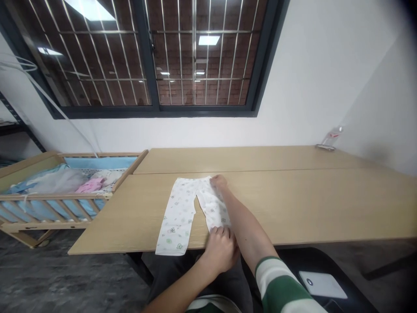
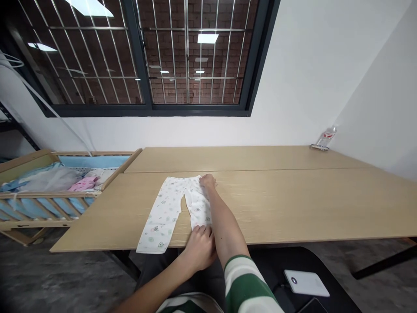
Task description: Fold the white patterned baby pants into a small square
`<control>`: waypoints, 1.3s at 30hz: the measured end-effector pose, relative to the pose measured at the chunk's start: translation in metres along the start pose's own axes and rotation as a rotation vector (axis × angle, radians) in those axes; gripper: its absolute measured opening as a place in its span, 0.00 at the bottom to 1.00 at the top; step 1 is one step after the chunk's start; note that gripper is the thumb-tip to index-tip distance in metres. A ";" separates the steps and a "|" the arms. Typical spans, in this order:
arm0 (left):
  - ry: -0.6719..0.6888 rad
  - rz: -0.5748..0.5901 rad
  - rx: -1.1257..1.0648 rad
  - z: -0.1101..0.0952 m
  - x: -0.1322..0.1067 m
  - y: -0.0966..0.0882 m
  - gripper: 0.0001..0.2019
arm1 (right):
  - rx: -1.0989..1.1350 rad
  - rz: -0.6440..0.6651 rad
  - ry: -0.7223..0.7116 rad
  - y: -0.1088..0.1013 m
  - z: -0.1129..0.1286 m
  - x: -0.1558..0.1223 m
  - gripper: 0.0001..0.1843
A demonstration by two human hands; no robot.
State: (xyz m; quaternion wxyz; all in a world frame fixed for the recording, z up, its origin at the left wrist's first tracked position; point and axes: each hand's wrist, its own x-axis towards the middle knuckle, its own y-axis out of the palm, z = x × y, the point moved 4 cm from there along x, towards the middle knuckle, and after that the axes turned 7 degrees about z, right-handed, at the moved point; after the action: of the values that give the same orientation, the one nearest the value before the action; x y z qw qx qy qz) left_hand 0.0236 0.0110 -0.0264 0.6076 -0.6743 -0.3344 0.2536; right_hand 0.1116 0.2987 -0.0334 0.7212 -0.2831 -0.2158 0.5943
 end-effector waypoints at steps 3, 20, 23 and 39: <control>-0.003 -0.007 -0.015 0.001 -0.001 0.003 0.13 | -0.055 -0.044 0.079 0.005 -0.003 0.005 0.05; -0.041 0.070 -0.197 -0.004 0.032 -0.013 0.15 | 0.030 0.079 0.036 -0.023 -0.002 0.034 0.08; -0.084 0.044 -0.280 -0.003 0.028 -0.020 0.13 | 0.104 0.112 0.013 -0.027 0.002 0.033 0.06; -0.329 -0.349 -1.592 0.065 -0.057 -0.049 0.18 | 0.373 0.216 -0.125 -0.004 0.109 0.023 0.12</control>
State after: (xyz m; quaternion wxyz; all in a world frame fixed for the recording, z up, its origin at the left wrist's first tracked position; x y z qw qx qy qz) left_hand -0.0693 0.0115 0.0098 -0.0773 -0.7954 -0.5980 -0.0613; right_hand 0.0486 0.3373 0.0496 0.6786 -0.1288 -0.1147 0.7139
